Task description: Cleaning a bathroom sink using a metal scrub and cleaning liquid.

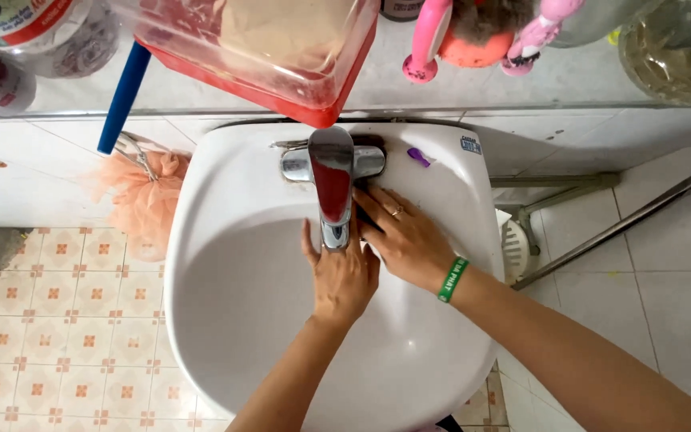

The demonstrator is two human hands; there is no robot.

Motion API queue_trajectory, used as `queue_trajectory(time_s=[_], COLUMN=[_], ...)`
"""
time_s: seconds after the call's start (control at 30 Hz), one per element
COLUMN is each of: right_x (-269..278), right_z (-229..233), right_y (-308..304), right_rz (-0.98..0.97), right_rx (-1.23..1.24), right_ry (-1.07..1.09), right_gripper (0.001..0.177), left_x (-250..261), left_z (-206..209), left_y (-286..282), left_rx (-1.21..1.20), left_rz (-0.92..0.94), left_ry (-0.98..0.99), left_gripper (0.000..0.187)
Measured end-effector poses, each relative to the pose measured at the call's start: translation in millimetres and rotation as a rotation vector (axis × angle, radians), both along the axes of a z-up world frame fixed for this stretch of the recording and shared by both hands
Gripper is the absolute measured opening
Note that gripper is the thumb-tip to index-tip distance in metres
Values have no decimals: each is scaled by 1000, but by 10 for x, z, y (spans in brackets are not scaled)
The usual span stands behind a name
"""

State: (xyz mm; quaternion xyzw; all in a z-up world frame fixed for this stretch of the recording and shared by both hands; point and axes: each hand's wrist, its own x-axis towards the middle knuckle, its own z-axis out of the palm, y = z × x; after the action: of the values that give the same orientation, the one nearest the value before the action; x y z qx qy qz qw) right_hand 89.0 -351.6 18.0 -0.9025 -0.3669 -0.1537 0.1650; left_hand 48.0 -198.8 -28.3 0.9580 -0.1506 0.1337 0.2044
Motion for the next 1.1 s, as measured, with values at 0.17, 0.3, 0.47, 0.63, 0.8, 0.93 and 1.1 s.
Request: queue_trajectory(time_s=[0.17, 0.3, 0.47, 0.63, 0.8, 0.93, 1.1], right_x=[66, -1, -71, -16, -117, -198, -70], right_z=[-300, -122, -13, -158, -44, 58, 6], right_y=[260, 129, 114, 341, 48, 60, 179], right_rz=[30, 47, -107, -79, -119, -192, -112], right_rx=[-80, 46, 1, -45, 81, 87, 74], right_ry=[11, 70, 14, 51, -16, 27, 13], right_gripper=[47, 52, 42, 47, 41, 40, 49], left_x=[-4, 22, 60, 86, 137, 121, 176], left_z=[-4, -70, -250, 45, -200, -154, -224], left_y=[195, 81, 53, 360, 31, 45, 328], left_rx=[2, 30, 77, 54, 88, -24, 70], left_rz=[114, 110, 12, 40, -47, -38, -49], left_ry=[-56, -38, -68, -66, -190, -252, -125], left_gripper=[76, 76, 68, 68, 26, 62, 58])
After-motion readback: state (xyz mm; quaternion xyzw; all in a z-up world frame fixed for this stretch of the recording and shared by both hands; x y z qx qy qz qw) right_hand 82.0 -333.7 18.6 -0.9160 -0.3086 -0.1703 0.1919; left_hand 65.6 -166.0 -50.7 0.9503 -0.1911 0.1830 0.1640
